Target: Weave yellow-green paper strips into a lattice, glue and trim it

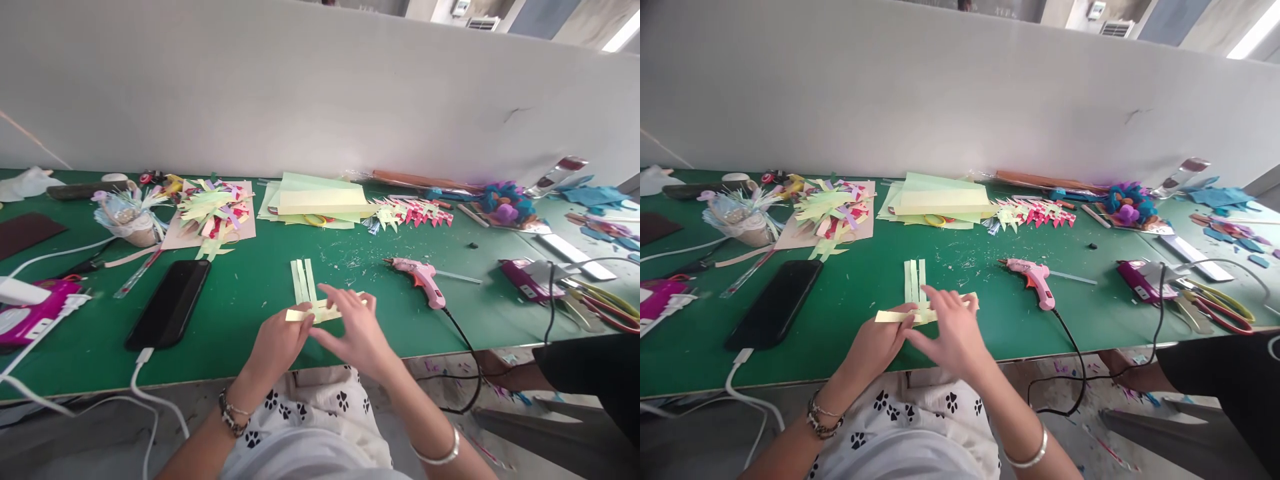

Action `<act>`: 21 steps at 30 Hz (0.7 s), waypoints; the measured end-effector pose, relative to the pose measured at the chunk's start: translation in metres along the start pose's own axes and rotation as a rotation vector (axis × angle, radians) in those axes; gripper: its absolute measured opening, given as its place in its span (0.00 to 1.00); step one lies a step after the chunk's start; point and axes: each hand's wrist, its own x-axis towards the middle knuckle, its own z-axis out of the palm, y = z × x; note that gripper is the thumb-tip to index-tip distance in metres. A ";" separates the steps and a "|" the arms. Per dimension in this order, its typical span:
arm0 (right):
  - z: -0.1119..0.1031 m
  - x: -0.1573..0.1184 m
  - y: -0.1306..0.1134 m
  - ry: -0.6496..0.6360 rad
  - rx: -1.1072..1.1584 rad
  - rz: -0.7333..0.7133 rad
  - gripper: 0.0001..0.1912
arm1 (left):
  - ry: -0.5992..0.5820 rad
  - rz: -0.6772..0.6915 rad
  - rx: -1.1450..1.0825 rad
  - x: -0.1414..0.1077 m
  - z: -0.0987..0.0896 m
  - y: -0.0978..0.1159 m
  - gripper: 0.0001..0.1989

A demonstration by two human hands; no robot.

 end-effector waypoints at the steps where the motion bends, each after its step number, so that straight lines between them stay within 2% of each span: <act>1: 0.006 0.002 -0.011 -0.004 0.044 -0.012 0.23 | -0.005 0.020 0.012 0.000 -0.001 0.002 0.19; 3: 0.014 0.006 -0.021 0.000 0.106 0.019 0.14 | -0.022 0.049 0.023 0.000 -0.003 0.004 0.18; 5: 0.015 0.006 -0.018 0.035 0.132 0.078 0.09 | -0.038 0.067 0.059 -0.002 -0.004 0.005 0.17; 8: 0.010 0.004 -0.004 0.079 0.173 0.151 0.10 | -0.034 0.097 0.127 -0.004 -0.002 0.004 0.17; 13: 0.005 0.006 0.011 0.019 0.301 0.201 0.20 | 0.035 0.245 0.258 -0.007 0.004 0.001 0.14; 17: 0.006 0.014 0.022 0.066 0.351 0.278 0.13 | 0.055 0.271 0.284 -0.008 0.006 -0.002 0.14; 21: -0.003 0.012 0.042 0.102 0.394 0.292 0.12 | 0.057 0.284 0.268 -0.011 0.006 -0.005 0.13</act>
